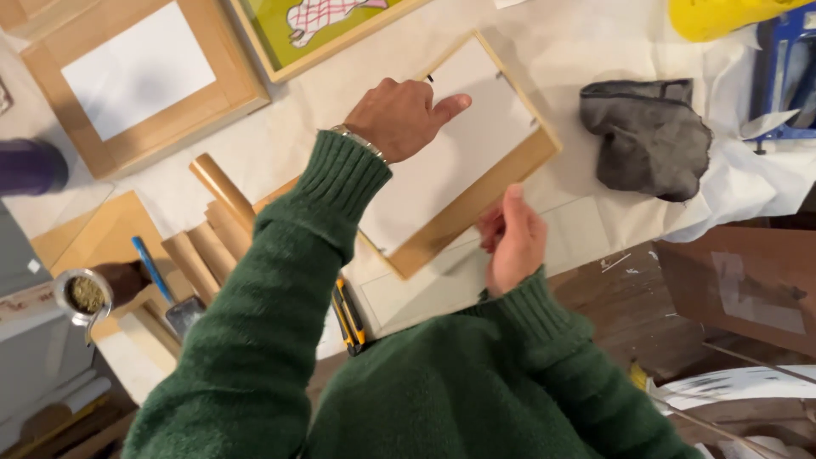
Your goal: Applying and cleaning edge banding on a picture frame component.
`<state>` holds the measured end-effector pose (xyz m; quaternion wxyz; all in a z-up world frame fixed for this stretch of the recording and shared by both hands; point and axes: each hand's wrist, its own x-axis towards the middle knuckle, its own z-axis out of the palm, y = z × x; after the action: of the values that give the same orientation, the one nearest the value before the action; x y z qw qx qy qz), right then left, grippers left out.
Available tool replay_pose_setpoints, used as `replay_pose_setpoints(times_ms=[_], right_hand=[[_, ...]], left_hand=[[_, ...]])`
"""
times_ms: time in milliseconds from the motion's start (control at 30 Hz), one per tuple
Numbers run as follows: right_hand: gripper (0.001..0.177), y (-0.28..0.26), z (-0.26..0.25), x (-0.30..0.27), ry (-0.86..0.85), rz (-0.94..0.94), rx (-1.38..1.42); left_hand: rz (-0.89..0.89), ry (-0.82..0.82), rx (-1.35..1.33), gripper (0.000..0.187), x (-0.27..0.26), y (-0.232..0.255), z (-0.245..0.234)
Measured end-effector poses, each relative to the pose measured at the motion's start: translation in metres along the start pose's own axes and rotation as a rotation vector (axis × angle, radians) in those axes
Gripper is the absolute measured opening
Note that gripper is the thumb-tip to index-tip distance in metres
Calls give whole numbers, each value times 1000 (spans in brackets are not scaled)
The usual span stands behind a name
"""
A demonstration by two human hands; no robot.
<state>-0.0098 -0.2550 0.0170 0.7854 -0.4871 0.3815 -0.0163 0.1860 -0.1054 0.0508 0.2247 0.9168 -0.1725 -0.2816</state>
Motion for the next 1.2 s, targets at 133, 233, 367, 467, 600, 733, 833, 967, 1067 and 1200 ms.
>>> replay_pose_setpoints(times_ms=[133, 233, 367, 467, 600, 733, 833, 967, 1067, 1200], right_hand=[[56, -38, -4, 11, -129, -106, -277], [58, -64, -9, 35, -235, -110, -404], [63, -104, 3, 75, -459, -118, -757], [65, -128, 34, 111, -624, -174, -1032], [67, -132, 81, 158, -934, -349, -1439], [66, -109, 115, 187, -1217, -557, -1564], [70, -94, 135, 184, -1434, -670, -1515], [71, -87, 138, 174, -1453, -693, -1578], [67, -94, 124, 168, -1395, -859, -1493], [56, -139, 93, 123, -1600, -302, -1126]], left_hand=[[-55, 10, -68, 78, -35, 1, -12], [-187, 73, -239, 75, -70, 11, -4], [-406, 191, -641, 70, -106, 43, 26], [-556, 299, -1038, 63, -115, 76, 52], [-615, 667, -1477, 54, -98, 116, 95], [-651, 911, -1655, 51, -70, 134, 126], [-698, 1024, -1718, 49, -57, 135, 140], [-722, 1073, -1774, 47, -54, 129, 155], [-696, 974, -1701, 43, -67, 122, 154], [-582, 821, -1603, 38, -103, 115, 168]])
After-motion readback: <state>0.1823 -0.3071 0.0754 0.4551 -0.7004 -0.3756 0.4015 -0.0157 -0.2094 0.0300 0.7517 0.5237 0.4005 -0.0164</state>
